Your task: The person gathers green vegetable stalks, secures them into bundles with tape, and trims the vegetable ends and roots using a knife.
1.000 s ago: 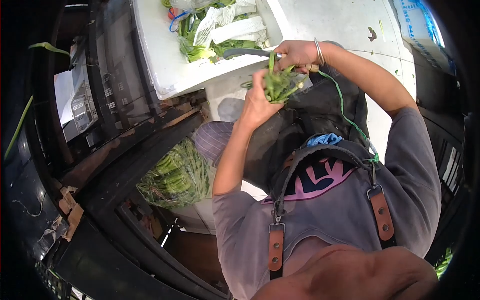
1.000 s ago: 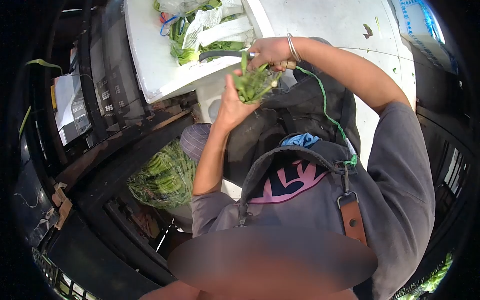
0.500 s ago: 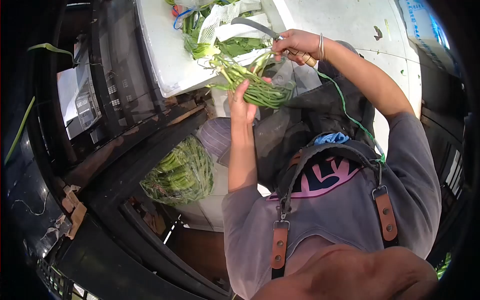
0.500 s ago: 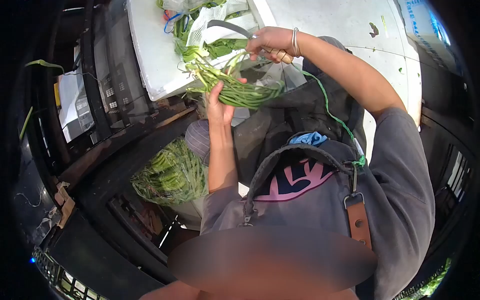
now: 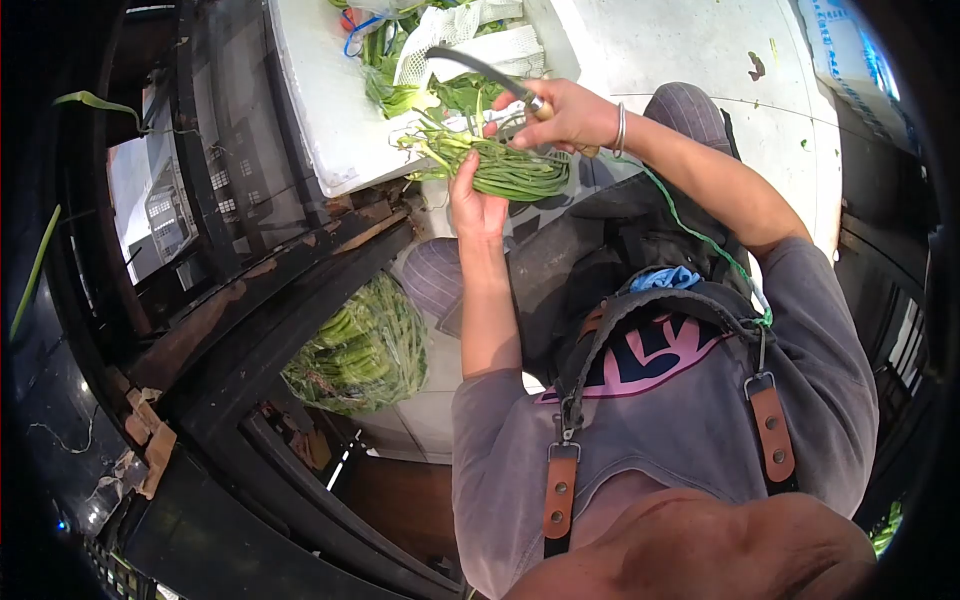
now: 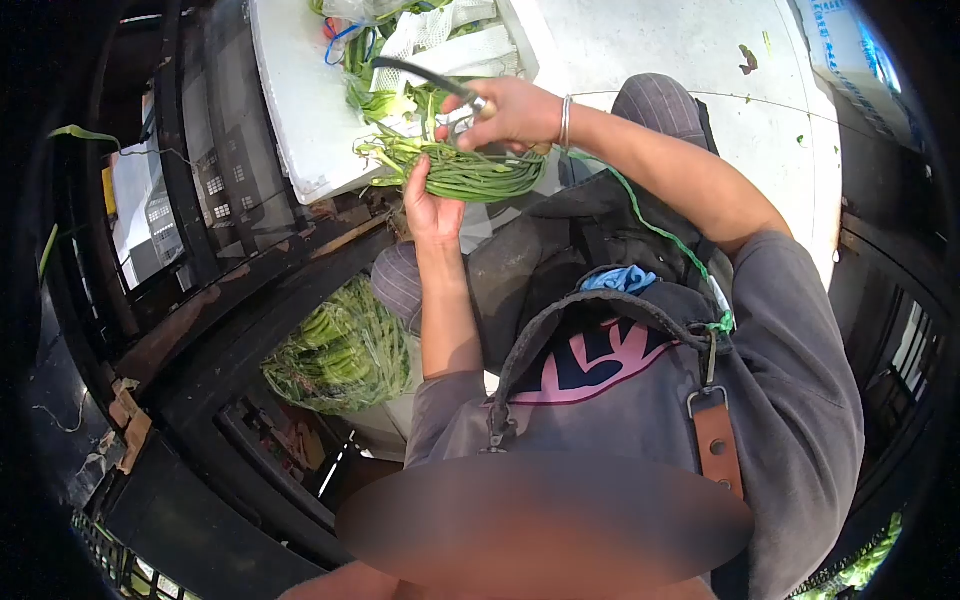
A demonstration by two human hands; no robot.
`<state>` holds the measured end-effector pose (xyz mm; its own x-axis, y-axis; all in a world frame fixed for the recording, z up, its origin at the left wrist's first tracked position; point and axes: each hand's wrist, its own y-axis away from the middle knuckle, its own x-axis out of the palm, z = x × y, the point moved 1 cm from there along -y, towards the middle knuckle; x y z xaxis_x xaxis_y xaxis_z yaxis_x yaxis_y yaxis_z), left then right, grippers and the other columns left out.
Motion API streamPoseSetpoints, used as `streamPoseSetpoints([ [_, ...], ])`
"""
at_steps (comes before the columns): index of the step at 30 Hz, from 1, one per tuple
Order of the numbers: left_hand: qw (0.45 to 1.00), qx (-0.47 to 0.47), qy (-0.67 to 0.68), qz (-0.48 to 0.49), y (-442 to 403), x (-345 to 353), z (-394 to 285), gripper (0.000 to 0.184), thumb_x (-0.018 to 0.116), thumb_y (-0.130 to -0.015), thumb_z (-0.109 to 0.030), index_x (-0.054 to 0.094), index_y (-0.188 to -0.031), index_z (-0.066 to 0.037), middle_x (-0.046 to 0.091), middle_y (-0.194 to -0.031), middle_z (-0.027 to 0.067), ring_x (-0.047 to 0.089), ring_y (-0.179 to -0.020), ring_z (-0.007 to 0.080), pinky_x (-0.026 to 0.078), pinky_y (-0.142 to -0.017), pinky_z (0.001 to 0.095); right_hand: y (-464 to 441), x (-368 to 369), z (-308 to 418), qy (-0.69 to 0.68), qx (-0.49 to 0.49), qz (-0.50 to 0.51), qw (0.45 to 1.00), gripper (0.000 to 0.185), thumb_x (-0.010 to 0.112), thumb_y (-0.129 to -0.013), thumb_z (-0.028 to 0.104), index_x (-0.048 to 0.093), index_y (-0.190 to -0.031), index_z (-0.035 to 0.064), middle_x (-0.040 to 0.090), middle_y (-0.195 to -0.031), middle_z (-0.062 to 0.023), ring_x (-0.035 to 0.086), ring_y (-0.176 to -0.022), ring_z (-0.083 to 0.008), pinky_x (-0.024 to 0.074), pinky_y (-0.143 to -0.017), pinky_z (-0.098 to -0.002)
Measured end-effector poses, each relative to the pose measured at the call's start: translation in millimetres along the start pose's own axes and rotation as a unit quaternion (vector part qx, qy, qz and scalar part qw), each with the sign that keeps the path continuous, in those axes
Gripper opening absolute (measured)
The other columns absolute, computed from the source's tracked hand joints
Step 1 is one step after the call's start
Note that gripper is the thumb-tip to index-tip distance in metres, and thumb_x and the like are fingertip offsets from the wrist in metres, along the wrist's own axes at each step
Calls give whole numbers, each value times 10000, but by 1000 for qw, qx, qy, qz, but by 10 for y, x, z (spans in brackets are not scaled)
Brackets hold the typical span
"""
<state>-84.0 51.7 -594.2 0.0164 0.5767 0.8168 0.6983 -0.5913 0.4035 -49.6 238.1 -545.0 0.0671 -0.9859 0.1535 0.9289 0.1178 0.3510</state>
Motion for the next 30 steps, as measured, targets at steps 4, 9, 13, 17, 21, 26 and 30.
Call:
streamPoseSetpoints([
  [4, 999, 14, -18, -39, 0, -35, 32, 410, 483, -886, -120, 415, -1250, 55, 495, -1241, 174, 481, -1150, 311, 420, -966, 452, -152, 186, -166, 238, -210, -36, 948, 326, 655, -802, 137, 563, -1114, 112, 534, -605, 14, 435, -413, -33, 339, -379, -196],
  [9, 997, -34, 73, 8, 42, 7, -12, 438, 498, -869, -100, 399, -1274, 36, 529, -1178, 190, 523, -1091, 327, 432, -947, 450, -106, 222, 34, -51, 21, -143, 988, 109, 576, -852, 135, 527, -900, 51, 622, -685, -57, 441, -400, -65, 336, -361, -197],
  [13, 997, -2, 76, -11, 23, -73, 0, 353, 509, -863, -98, 462, -1177, 56, 564, -1095, 184, 558, -1021, 366, 450, -908, 479, -116, 193, -155, -185, 33, -191, 964, 143, 588, -844, 126, 498, -904, 33, 648, -729, -94, 436, -387, -74, 340, -345, -213],
  [17, 998, 31, 43, -42, -45, -73, 130, 256, 519, -847, -71, 499, -1073, 49, 584, -967, 155, 594, -927, 363, 496, -822, 485, -145, 132, -209, -237, 51, -231, 942, 187, 597, -831, 134, 478, -930, 29, 649, -751, -97, 441, -393, -78, 363, -349, -225],
  [21, 993, 81, -1, -90, -240, -2, 229, 223, 494, -844, -32, 488, -1054, 41, 584, -884, 149, 614, -809, 343, 533, -737, 466, -214, 6, -261, -226, 71, -254, 938, 190, 596, -833, 149, 479, -932, 36, 649, -764, -96, 445, -400, -76, 372, -357, -223],
  [26, 970, 152, -39, -185, -263, 231, 317, 187, 504, -810, 35, 491, -992, 76, 586, -830, 158, 625, -678, 280, 544, -613, 375, -2, -342, -225, 107, -10, -412, 905, 192, 530, -888, 235, 501, -903, 45, 642, -747, -88, 503, -441, -165, 408, -426, -295],
  [30, 966, 172, -60, -184, -289, 205, 314, 153, 512, -812, 29, 498, -955, 81, 584, -795, 154, 620, -648, 267, 543, -607, 362, 482, -228, -251, 333, -168, -411, 832, 240, 450, -930, 269, 500, -882, 39, 602, -706, -149, 544, -549, -329, 424, -520, -397],
])
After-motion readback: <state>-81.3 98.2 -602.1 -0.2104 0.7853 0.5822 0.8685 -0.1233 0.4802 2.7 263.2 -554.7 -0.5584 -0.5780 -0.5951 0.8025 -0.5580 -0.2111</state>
